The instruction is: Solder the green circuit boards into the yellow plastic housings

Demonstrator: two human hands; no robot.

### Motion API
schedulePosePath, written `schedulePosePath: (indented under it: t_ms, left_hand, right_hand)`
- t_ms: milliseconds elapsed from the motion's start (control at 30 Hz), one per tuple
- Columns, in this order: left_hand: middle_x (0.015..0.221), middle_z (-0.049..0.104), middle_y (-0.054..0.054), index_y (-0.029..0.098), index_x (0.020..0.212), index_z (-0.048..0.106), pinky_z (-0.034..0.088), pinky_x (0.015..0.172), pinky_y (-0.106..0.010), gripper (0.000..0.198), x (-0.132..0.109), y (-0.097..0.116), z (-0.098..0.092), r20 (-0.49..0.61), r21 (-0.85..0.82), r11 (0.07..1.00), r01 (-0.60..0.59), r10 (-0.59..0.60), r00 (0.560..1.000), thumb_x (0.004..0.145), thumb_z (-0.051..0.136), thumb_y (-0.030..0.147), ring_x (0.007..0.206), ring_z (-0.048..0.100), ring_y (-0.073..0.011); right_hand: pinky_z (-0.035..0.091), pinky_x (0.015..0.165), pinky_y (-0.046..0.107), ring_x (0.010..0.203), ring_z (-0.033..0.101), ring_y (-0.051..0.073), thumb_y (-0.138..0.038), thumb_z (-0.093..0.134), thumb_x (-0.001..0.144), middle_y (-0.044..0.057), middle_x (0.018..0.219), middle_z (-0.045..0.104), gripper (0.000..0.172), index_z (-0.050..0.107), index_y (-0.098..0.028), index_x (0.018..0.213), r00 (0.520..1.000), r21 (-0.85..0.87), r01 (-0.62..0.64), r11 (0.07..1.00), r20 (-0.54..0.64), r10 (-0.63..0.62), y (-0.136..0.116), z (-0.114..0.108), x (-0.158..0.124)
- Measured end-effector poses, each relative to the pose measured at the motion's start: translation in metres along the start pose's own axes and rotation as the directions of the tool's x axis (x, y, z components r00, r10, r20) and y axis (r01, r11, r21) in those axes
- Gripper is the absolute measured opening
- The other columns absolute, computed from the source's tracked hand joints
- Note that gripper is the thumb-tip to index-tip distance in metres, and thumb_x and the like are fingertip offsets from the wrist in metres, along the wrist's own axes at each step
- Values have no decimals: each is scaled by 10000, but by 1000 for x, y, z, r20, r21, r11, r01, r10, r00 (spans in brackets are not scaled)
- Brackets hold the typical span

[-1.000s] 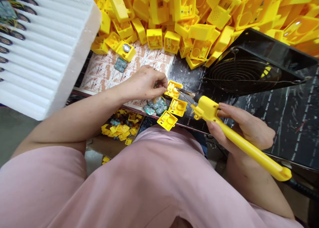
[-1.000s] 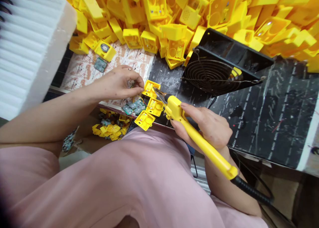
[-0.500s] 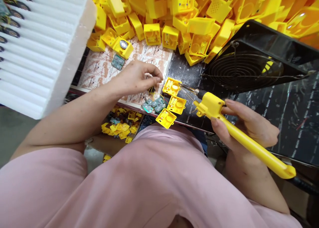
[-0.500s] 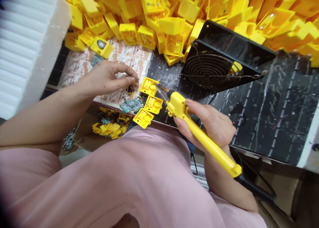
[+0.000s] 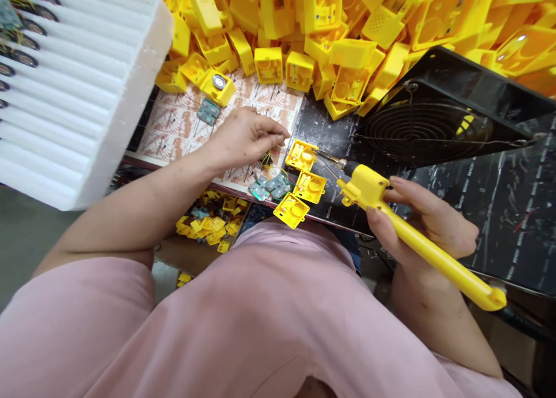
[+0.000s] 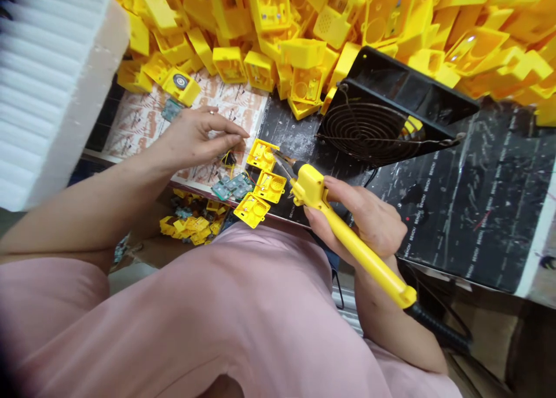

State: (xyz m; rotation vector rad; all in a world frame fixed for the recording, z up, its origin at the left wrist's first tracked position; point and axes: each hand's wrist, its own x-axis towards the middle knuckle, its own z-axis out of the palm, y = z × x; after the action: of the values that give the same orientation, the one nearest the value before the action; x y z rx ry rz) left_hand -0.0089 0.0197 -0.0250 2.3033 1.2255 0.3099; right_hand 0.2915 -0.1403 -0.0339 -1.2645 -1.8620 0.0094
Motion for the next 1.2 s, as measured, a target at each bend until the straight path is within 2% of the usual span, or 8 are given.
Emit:
schedulePosePath:
  t_ms: [133,233,367,533,667,767,967,1200]
  left_hand:
    - [1044,817,-23,267,1158,824,416,1201,-484,321,6,8,4,28,166,981,-97,93,995,997,555,336,1111,739,-234]
    - [965,813,-15,240,1167,797,420,1185,-467,306,8,17,5,35,240,968,-73,66,997,983,569,327,1067,741,-232]
    - [922,814,-7,233,1039,810,434,1148,-440,318,8,22,3,68,299,952,-63,44,997,977,517,338,979,742,-208]
    - [931,813,-12,221,1050,812,466,1107,-404,365,8,26,1,72,275,961,-31,12,997,964,495,378,955,749,-201]
    - [871,791,-11,213,1017,809,504,1030,-393,330,13,31,5,47,293,956,3,-17,999,914,526,349,897,742,-206]
    - [854,786,-11,218,1006,813,520,972,-377,321,16,34,6,60,318,948,1,-21,998,886,538,331,883,746,-213]
    - [834,781,-19,229,974,823,529,954,-385,289,22,43,-1,132,394,919,-33,-21,991,859,566,294,957,770,-260]
    - [888,800,-50,217,975,842,536,983,-403,314,26,53,-4,185,459,882,-110,27,982,870,547,236,1049,776,-284]
  right_hand:
    - [637,605,295,731,791,194,-274,818,926,-13,1004,835,573,654,-337,1471,1000,21,4,1000,-6,-4,-2,3,2]
    - [637,607,274,719,785,178,-250,840,906,-15,1005,834,628,637,-339,1494,1000,44,0,999,-29,2,0,6,-1]
    - [683,694,291,757,803,182,-269,862,888,7,1103,838,662,627,-342,1503,995,66,-35,997,-91,41,5,7,-10]
    - [690,684,310,774,812,202,-277,849,904,22,1103,838,592,655,-318,1462,990,60,-111,992,-78,116,2,8,-11]
    - [664,632,286,733,800,192,-234,848,898,9,966,836,371,717,-265,1244,998,95,-20,995,-58,25,-8,12,1]
    - [616,553,260,672,778,176,-200,857,881,-9,845,808,241,691,-246,1050,998,107,46,993,-42,-42,-12,16,8]
    - [554,506,245,646,760,158,-200,865,883,-25,788,784,245,636,-245,959,995,59,96,994,-36,-94,-14,19,17]
    - [554,564,243,668,753,141,-169,879,870,-16,811,787,274,634,-230,978,978,37,187,982,88,-189,-19,11,25]
